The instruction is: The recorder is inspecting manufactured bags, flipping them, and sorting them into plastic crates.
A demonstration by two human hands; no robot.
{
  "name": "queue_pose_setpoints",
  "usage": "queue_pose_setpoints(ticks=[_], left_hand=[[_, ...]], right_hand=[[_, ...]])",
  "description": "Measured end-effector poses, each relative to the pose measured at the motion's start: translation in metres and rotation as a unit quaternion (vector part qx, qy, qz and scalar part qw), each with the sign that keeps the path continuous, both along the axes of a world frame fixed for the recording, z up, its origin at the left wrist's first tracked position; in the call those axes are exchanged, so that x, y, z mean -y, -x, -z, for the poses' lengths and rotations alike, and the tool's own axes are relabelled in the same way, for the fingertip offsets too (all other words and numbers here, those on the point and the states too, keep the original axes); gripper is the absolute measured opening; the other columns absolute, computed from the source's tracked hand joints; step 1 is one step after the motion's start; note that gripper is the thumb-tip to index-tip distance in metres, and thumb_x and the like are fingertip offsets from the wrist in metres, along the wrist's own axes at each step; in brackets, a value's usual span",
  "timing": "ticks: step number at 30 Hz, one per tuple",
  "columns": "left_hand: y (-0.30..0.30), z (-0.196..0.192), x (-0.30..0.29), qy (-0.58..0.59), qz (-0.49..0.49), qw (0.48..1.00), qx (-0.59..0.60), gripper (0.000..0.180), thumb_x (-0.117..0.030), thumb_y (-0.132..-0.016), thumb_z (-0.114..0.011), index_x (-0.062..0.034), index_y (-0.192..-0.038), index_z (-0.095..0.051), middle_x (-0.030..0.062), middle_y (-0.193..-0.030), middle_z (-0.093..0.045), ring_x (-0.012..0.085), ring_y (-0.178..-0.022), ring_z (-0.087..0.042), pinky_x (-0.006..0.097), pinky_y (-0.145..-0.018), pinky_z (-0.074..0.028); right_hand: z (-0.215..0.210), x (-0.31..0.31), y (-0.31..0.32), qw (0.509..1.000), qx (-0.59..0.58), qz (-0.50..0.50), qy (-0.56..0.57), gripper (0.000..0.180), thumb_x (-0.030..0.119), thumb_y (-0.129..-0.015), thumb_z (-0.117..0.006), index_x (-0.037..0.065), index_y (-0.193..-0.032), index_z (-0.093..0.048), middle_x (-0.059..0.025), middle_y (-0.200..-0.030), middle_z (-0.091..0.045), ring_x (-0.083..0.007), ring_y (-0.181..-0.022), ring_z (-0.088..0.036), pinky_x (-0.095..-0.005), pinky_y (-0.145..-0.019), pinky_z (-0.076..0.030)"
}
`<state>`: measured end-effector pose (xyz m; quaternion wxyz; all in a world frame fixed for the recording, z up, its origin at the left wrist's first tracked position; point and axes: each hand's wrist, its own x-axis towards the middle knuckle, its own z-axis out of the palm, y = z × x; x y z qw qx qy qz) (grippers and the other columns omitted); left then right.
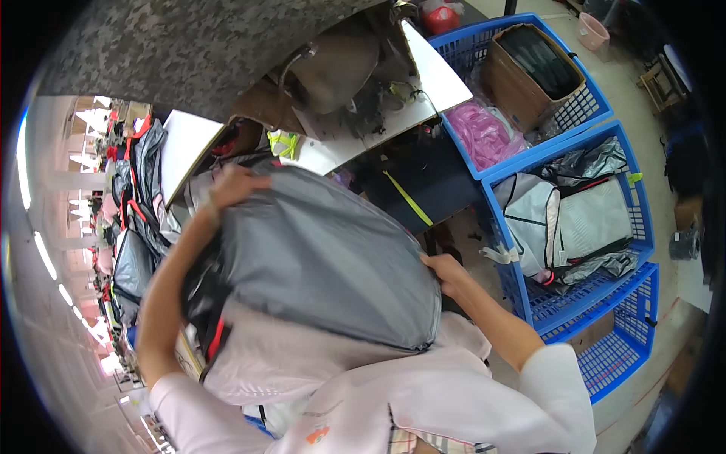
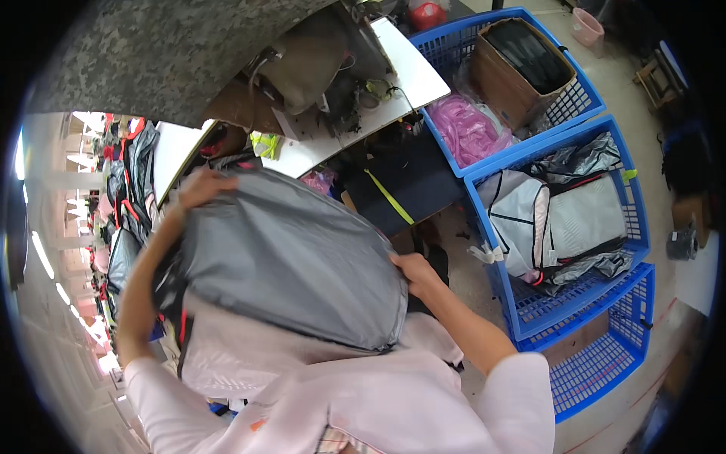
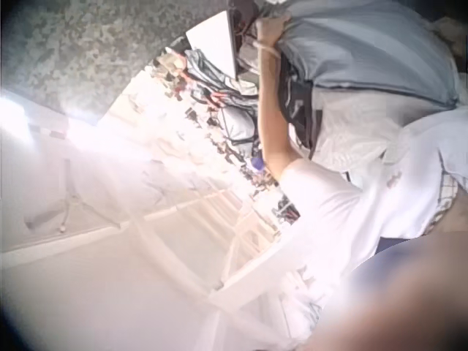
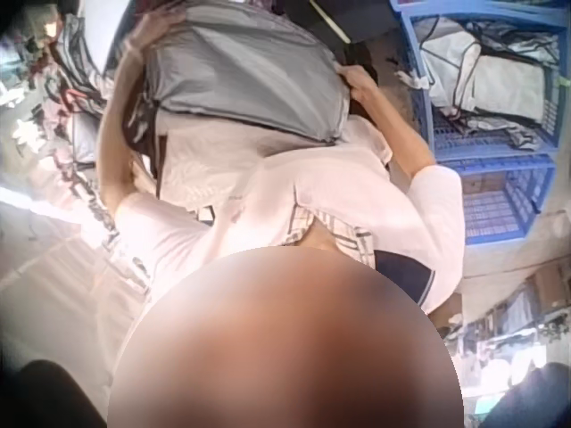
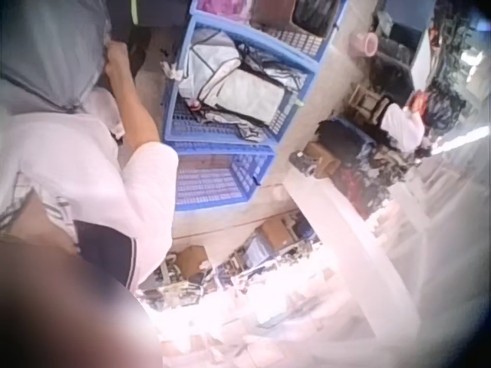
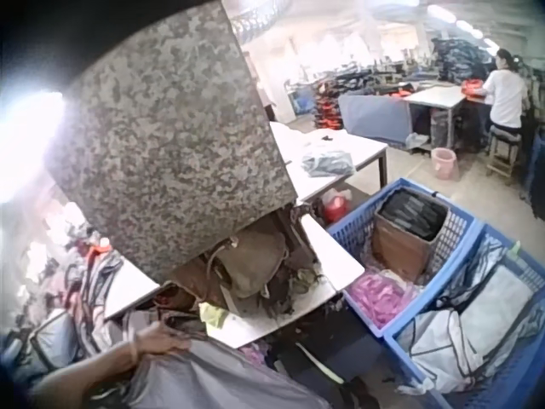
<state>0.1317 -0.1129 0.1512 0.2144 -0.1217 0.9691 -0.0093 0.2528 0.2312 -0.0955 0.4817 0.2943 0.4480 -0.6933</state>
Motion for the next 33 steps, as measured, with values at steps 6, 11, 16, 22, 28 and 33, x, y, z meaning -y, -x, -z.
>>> queue_pose_setpoints(ticks=[6, 11, 16, 22, 28, 33], left_hand=[[0.027, 0.121, 0.029, -0.218, -0.007, 0.975, 0.035, 0.04, -0.036, -0.072, -0.068, 0.0032, -0.081, -0.065, 0.0102, -0.061, -0.059, 0.0146, -0.057, -0.053, 0.032, -0.059, -0.043], [0.043, 0.067, -0.015, -0.282, 0.036, 0.957, 0.063, 0.034, -0.027, -0.076, -0.066, 0.0042, -0.088, -0.062, 0.0071, -0.074, -0.062, 0.0112, -0.068, -0.055, 0.028, -0.064, -0.043], [0.045, 0.057, -0.024, 0.006, 0.034, 0.996, 0.08, 0.047, -0.042, -0.081, -0.056, 0.0017, -0.099, -0.057, 0.0236, -0.095, -0.061, 0.0409, -0.092, -0.057, 0.045, -0.083, -0.042], [0.074, 0.103, -0.042, 0.092, 0.041, 0.994, 0.04, 0.036, -0.035, -0.089, -0.045, -0.002, -0.093, -0.059, 0.021, -0.086, -0.063, 0.0363, -0.083, -0.061, 0.045, -0.071, -0.048], [0.086, 0.121, -0.052, 0.103, 0.118, 0.987, 0.03, 0.02, -0.014, -0.085, -0.044, -0.0072, -0.096, -0.059, 0.0174, -0.087, -0.064, 0.0345, -0.084, -0.062, 0.044, -0.071, -0.049], [0.105, 0.129, -0.043, 0.113, 0.161, 0.978, -0.069, 0.018, -0.02, -0.086, -0.048, -0.0099, -0.091, -0.061, 0.0188, -0.078, -0.063, 0.038, -0.076, -0.061, 0.048, -0.068, -0.047]], right_hand=[[-0.004, -0.021, 0.066, 0.802, -0.451, -0.223, -0.322, 0.04, 0.044, -0.079, -0.056, 0.006, -0.087, -0.061, -0.0153, -0.076, -0.063, -0.0301, -0.073, -0.062, -0.0411, -0.065, -0.048], [-0.029, 0.11, 0.166, 0.859, -0.483, -0.169, -0.029, 0.047, 0.043, -0.083, -0.053, 0.002, -0.105, -0.059, -0.0169, -0.089, -0.063, -0.0292, -0.082, -0.061, -0.0363, -0.07, -0.045], [-0.013, 0.154, 0.191, 0.871, -0.462, -0.126, -0.104, 0.041, 0.044, -0.082, -0.053, 0.005, -0.087, -0.065, -0.0186, -0.076, -0.061, -0.0331, -0.074, -0.06, -0.0379, -0.066, -0.045], [0.018, 0.16, 0.206, 0.862, -0.443, -0.098, -0.225, 0.042, 0.045, -0.081, -0.054, 0.005, -0.076, -0.064, -0.0175, -0.066, -0.059, -0.0361, -0.067, -0.058, -0.042, -0.06, -0.044], [0.041, 0.161, 0.228, 0.855, -0.444, -0.094, -0.252, 0.044, 0.047, -0.08, -0.054, 0.004, -0.076, -0.065, -0.0189, -0.067, -0.059, -0.0363, -0.069, -0.059, -0.0427, -0.062, -0.045], [0.043, 0.163, 0.256, 0.855, -0.459, -0.085, -0.227, 0.042, 0.049, -0.079, -0.054, 0.01, -0.085, -0.068, -0.019, -0.073, -0.061, -0.0353, -0.075, -0.06, -0.0425, -0.066, -0.046]])
